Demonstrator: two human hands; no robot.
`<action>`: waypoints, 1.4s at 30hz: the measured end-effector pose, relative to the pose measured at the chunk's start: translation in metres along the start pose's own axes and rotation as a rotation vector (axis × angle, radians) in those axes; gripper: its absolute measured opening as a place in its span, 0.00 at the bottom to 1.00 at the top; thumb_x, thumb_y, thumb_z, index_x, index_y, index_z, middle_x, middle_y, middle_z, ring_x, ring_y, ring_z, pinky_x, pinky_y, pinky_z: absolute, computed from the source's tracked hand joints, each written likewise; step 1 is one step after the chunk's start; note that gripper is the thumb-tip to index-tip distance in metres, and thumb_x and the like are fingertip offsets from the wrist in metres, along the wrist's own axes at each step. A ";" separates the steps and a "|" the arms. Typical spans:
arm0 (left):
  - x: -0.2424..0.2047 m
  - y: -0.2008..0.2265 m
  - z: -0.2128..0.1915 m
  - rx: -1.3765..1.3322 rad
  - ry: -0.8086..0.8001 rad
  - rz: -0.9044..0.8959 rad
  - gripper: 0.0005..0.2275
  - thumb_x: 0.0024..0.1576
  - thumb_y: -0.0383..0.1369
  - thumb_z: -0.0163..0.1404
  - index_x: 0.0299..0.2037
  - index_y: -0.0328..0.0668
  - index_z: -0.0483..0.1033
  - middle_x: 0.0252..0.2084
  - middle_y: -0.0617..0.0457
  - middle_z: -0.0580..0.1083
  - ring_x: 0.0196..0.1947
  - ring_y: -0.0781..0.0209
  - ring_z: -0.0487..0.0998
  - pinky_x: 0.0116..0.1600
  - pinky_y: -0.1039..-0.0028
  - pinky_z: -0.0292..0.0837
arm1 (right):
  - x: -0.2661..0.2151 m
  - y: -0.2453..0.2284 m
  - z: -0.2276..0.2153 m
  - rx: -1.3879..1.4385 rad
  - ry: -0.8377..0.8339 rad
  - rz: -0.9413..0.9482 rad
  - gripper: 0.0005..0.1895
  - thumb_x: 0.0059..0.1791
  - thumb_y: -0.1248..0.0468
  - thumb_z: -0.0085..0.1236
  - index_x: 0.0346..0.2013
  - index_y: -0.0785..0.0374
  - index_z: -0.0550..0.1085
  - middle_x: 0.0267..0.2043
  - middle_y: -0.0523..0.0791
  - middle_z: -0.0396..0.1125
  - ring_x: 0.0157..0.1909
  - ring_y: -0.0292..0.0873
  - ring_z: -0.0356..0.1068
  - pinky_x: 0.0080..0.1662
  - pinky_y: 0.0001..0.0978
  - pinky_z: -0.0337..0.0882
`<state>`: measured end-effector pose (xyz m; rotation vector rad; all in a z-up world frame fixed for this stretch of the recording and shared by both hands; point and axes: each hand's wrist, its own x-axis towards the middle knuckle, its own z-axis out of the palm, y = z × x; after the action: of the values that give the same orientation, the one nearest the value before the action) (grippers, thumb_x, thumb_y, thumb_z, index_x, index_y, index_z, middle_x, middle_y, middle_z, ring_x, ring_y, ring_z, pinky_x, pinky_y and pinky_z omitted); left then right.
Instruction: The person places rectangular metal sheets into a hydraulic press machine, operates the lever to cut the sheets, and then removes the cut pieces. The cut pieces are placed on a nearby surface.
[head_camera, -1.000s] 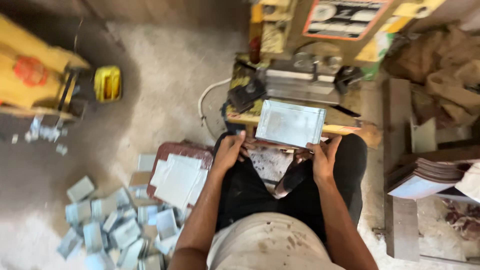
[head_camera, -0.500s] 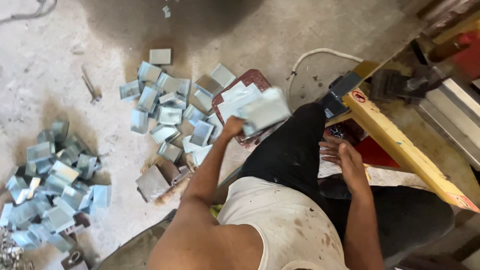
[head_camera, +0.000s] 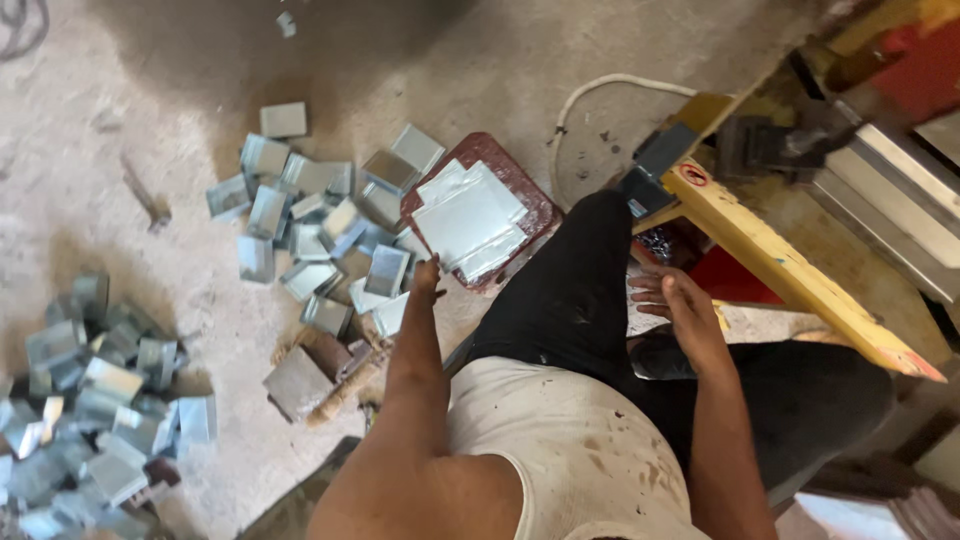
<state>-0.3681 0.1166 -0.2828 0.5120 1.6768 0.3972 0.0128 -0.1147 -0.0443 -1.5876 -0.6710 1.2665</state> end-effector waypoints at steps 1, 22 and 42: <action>0.002 0.003 0.007 0.087 0.046 -0.012 0.33 0.60 0.47 0.53 0.71 0.43 0.52 0.63 0.46 0.63 0.59 0.44 0.65 0.55 0.38 0.72 | -0.004 0.002 -0.003 0.012 0.016 0.010 0.30 0.58 0.46 0.41 0.61 0.69 0.70 0.54 0.53 0.72 0.52 0.47 0.73 0.53 0.41 0.73; -0.166 0.155 0.090 0.732 0.004 1.168 0.22 0.66 0.45 0.54 0.29 0.28 0.74 0.17 0.42 0.66 0.18 0.53 0.63 0.27 0.60 0.55 | -0.040 0.032 -0.051 0.060 0.166 -0.135 0.23 0.57 0.55 0.49 0.61 0.68 0.69 0.53 0.49 0.73 0.51 0.44 0.73 0.52 0.37 0.75; -0.301 0.101 0.327 0.498 -1.259 0.644 0.16 0.66 0.36 0.46 0.60 0.35 0.67 0.20 0.58 0.63 0.17 0.71 0.61 0.23 0.78 0.56 | -0.087 0.021 -0.118 0.487 0.900 -0.275 0.31 0.53 0.67 0.53 0.71 0.66 0.61 0.46 0.41 0.73 0.44 0.34 0.72 0.44 0.28 0.75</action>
<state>0.0028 0.0308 -0.0323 1.3366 0.3294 0.0343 0.0942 -0.2375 -0.0274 -1.3908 0.0084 0.3700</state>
